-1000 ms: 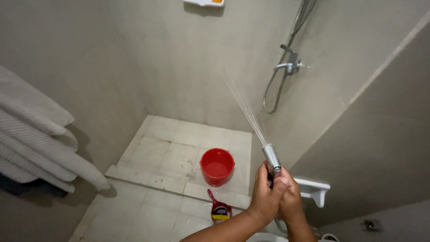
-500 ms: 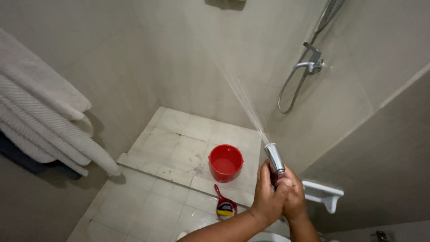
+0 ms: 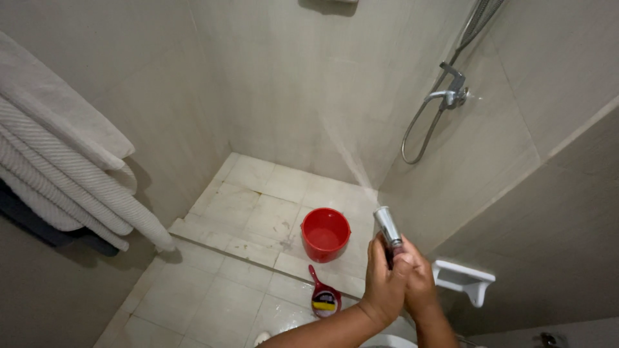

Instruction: The person uses a handheld bidet sprayer to rinse their hands and then sprays water onto the bathroom floor and walls. They then pick up a red bucket and a scrub brush from the floor and move them toward the toilet.

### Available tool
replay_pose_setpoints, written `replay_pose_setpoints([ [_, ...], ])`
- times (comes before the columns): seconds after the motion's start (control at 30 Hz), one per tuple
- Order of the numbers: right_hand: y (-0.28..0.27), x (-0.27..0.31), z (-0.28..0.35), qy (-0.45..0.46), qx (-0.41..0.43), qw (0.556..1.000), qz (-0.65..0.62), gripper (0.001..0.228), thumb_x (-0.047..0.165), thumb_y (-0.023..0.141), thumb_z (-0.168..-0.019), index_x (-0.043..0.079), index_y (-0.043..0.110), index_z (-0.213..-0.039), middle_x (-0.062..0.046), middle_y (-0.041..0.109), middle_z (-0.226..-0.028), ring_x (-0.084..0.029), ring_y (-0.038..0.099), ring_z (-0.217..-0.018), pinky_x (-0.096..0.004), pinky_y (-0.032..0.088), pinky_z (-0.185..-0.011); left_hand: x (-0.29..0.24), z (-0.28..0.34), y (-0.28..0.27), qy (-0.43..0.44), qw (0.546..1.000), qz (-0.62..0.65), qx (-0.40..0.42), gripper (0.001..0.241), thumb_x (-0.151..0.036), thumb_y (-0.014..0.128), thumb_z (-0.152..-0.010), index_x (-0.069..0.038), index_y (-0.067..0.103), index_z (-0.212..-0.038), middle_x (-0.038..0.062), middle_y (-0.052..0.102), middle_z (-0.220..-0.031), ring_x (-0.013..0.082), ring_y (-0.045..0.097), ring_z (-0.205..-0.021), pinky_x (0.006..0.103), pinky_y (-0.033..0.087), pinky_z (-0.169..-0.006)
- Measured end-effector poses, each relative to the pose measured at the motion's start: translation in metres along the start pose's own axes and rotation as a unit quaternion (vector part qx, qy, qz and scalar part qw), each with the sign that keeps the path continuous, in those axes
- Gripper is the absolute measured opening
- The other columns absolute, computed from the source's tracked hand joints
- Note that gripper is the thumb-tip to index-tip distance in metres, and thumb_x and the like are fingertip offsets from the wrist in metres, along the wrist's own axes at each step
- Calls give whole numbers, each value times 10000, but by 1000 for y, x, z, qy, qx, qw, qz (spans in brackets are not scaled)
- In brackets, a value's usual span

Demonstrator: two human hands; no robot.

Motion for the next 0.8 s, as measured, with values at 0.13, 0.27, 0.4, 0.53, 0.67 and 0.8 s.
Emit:
replay_pose_setpoints([
  [0.13, 22, 4, -2, 64, -11, 995, -71, 535, 251, 504, -982, -20, 528, -1442, -42, 662, -1129, -141, 611, -953, -273, 488, -864, 34, -3, 0, -53, 998, -1, -32, 682, -468, 536, -978, 10, 395, -1444, 193, 484, -1329, 308, 504, -1232, 414, 394, -1075],
  [0.27, 17, -14, 0, 105, -47, 993, 29, 487, 288, 499, -1019, 5, 609, -1400, -51, 699, -1065, -143, 632, -918, -281, 500, -823, 58, -5, 1, -208, 973, 72, -67, 591, -469, 540, -943, -22, 525, -1330, 187, 542, -1253, 297, 551, -1178, 396, 430, -1037],
  [0.4, 23, -16, 5, 104, -33, 994, 29, 462, 320, 494, -1062, -13, 657, -1337, -75, 688, -1005, -157, 617, -876, -296, 507, -782, 64, -3, -1, -217, 972, 55, -75, 560, -453, 552, -946, -37, 542, -1322, 183, 533, -1266, 287, 541, -1189, 387, 425, -1047],
  [0.53, 24, -15, 3, 87, -33, 993, -68, 443, 275, 528, -1018, 14, 619, -1364, -62, 692, -1056, -150, 625, -911, -288, 506, -796, 43, -4, -4, -139, 989, 25, -46, 552, -378, 516, -940, -61, 490, -1391, 170, 512, -1316, 278, 513, -1226, 381, 394, -1070],
  [0.67, 25, -16, 3, 105, -74, 991, -31, 443, 259, 529, -1014, 32, 631, -1379, -56, 691, -1056, -147, 620, -906, -279, 499, -795, 40, -7, -4, -174, 977, 105, -59, 479, -360, 530, -941, -21, 560, -1277, 164, 602, -1166, 275, 579, -1108, 384, 456, -995],
  [0.8, 14, -43, 0, 165, -112, 979, 37, 403, 255, 538, -1036, 3, 694, -1308, -77, 714, -1028, -149, 633, -889, -275, 505, -791, 54, -5, -8, -248, 958, 123, -77, 453, -384, 505, -923, -54, 603, -1218, 107, 654, -1077, 223, 620, -1046, 356, 472, -954],
])
Point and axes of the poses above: each hand's wrist, its own z-axis away from the middle knuckle, its own y-axis out of the palm, x = y × z, the point moved 4 cm from there along -z, towards the middle knuckle
